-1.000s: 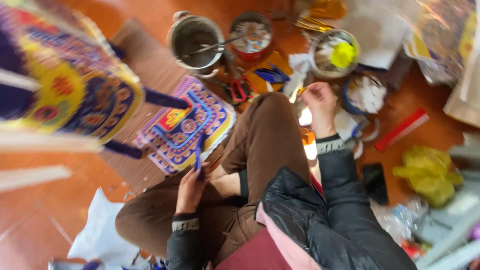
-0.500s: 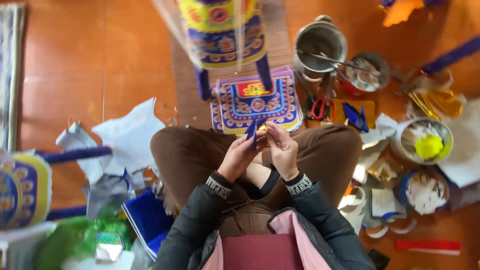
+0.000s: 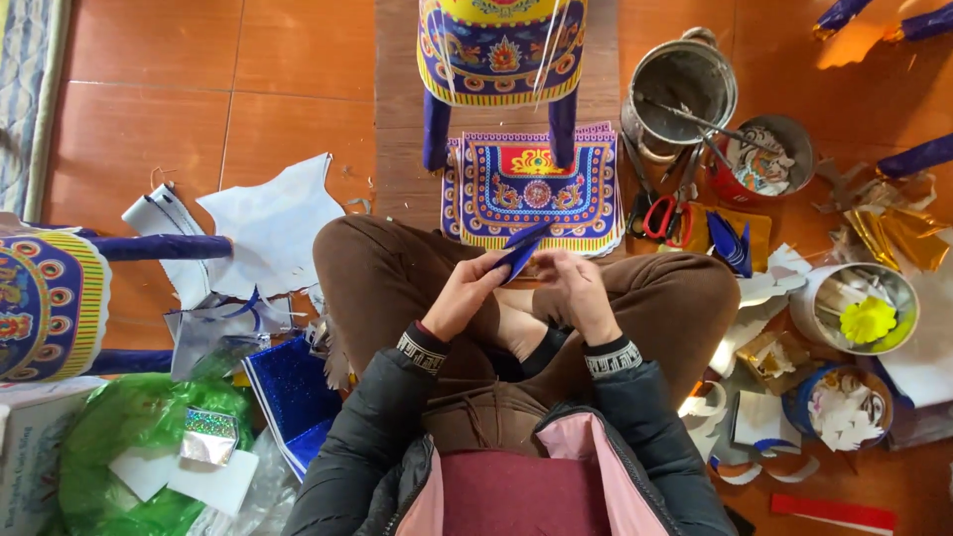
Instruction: Decorating a blue horse statue with silver and gold foil patterns using scissors and glue.
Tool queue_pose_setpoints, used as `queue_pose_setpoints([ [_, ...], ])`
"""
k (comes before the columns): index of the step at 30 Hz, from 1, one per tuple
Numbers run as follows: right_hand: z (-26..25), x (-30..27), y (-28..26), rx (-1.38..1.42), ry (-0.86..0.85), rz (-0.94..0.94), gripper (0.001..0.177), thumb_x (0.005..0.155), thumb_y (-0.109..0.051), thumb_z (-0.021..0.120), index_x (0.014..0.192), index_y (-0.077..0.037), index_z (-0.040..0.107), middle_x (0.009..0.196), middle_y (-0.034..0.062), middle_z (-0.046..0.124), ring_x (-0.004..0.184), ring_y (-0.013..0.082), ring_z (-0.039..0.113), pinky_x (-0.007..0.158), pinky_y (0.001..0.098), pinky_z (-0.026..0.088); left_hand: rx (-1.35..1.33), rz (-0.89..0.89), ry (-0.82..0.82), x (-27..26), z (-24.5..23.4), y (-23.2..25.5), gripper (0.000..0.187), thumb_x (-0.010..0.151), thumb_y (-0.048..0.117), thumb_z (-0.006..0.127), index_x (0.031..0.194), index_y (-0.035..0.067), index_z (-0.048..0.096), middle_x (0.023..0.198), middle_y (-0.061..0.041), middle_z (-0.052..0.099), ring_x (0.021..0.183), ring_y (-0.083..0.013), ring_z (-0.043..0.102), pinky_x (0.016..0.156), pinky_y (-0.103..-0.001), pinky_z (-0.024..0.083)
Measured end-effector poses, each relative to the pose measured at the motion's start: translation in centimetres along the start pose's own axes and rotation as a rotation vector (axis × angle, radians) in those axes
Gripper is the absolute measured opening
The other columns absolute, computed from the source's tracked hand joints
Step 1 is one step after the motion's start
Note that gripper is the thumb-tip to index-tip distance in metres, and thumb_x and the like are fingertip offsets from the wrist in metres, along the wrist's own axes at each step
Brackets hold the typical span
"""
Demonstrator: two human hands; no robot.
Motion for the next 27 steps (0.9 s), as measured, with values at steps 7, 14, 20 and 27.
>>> queue_pose_setpoints([
  [7, 0.8, 0.1, 2.3, 0.246, -0.101, 0.228, 0.028, 0.077, 0.004, 0.070, 0.105, 0.005, 0.068, 0.075, 0.0050, 0.068, 0.060, 0.0055, 0.060, 0.045, 0.0149, 0.044, 0.423, 0.135, -0.235, -0.3, -0.9, -0.6, 0.020, 0.092, 0.003, 0.059, 0.107, -0.002, 0.071, 0.106, -0.015, 0.069, 0.102, -0.0227, 0.063, 0.096, -0.044, 0.048],
  [14, 0.3, 0.1, 1.5, -0.047, 0.002, 0.137, 0.025, 0.070, 0.004, 0.077, 0.094, -0.003, 0.075, 0.082, 0.0056, 0.071, 0.078, 0.0089, 0.062, 0.070, 0.0234, 0.052, 0.536, 0.144, -0.238, -0.1, -0.8, -1.1, 0.023, 0.091, 0.002, 0.057, 0.110, -0.004, 0.070, 0.111, -0.020, 0.067, 0.107, -0.0330, 0.065, 0.097, -0.047, 0.048],
  [20, 0.5, 0.0, 0.0, 0.030, 0.112, 0.030, 0.016, 0.081, 0.006, 0.073, 0.094, -0.002, 0.070, 0.079, 0.0067, 0.068, 0.071, 0.0100, 0.066, 0.062, 0.0218, 0.055, 0.557, 0.109, 0.116, 0.4, -1.1, -2.4, 0.027, 0.095, 0.003, 0.055, 0.120, 0.001, 0.065, 0.099, -0.019, 0.070, 0.096, -0.0213, 0.066, 0.086, -0.042, 0.053],
  [27, 2.2, -0.2, 0.6, -0.098, 0.105, -0.113, 0.013, 0.078, -0.002, 0.082, 0.087, -0.008, 0.074, 0.082, 0.0022, 0.065, 0.080, 0.0083, 0.059, 0.072, 0.0226, 0.048, 0.774, 0.273, 0.197, 0.7, 1.2, -2.9, 0.024, 0.090, 0.003, 0.058, 0.113, 0.004, 0.064, 0.096, -0.020, 0.067, 0.095, -0.0420, 0.067, 0.080, -0.047, 0.055],
])
Point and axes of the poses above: each hand's wrist, its own x-axis towards the middle knuckle, its own z-axis out of the palm, y = z × x, the point moved 3 cm from there along x, towards the middle knuckle
